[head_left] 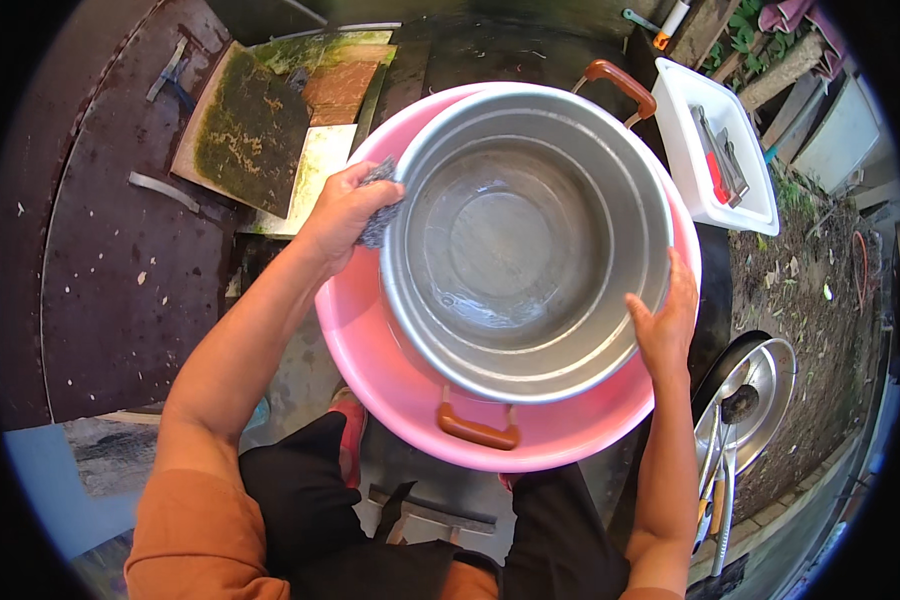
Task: The person is washing a large metal container and a pot in a plastic basin filled with soapy water by scrubbing them with a scouring pad.
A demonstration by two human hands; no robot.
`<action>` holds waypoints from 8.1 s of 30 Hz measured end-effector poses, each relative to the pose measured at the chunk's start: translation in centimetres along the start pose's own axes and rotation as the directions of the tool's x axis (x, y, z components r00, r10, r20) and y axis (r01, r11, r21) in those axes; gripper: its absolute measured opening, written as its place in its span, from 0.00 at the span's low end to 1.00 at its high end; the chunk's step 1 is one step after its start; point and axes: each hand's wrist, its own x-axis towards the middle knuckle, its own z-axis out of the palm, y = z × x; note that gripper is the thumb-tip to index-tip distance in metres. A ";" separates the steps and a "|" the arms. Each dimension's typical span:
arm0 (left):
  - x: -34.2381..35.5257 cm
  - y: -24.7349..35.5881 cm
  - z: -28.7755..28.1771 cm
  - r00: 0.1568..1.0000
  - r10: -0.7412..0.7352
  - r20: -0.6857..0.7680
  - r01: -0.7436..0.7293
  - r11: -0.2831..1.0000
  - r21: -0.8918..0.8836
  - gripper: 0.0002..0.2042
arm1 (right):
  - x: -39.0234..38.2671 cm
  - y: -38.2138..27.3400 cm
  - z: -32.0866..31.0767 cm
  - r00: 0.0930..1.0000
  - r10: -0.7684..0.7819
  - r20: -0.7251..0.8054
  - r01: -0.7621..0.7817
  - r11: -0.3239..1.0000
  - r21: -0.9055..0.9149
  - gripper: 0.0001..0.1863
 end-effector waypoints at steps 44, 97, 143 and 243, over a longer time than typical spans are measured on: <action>-6.1 -4.3 9.2 0.233 0.800 0.552 -0.971 0.161 0.177 0.13 | -1.7 -12.0 -2.8 0.716 0.122 0.687 -0.671 -0.149 0.726 0.10; -3.7 -3.6 10.9 0.297 0.686 0.665 -0.945 0.109 0.309 0.12 | -2.4 -11.3 -0.2 0.620 -0.004 0.785 -0.783 -0.072 0.618 0.02; -6.2 -2.3 6.6 0.473 0.692 0.545 -0.826 0.132 0.548 0.12 | -6.8 -8.7 -2.1 0.510 -0.288 0.811 -0.717 0.380 0.585 0.11; -5.3 -5.0 14.2 0.285 0.628 0.724 -0.956 0.125 0.267 0.08 | -10.9 1.5 1.0 0.643 0.632 0.433 -0.712 0.283 0.642 0.17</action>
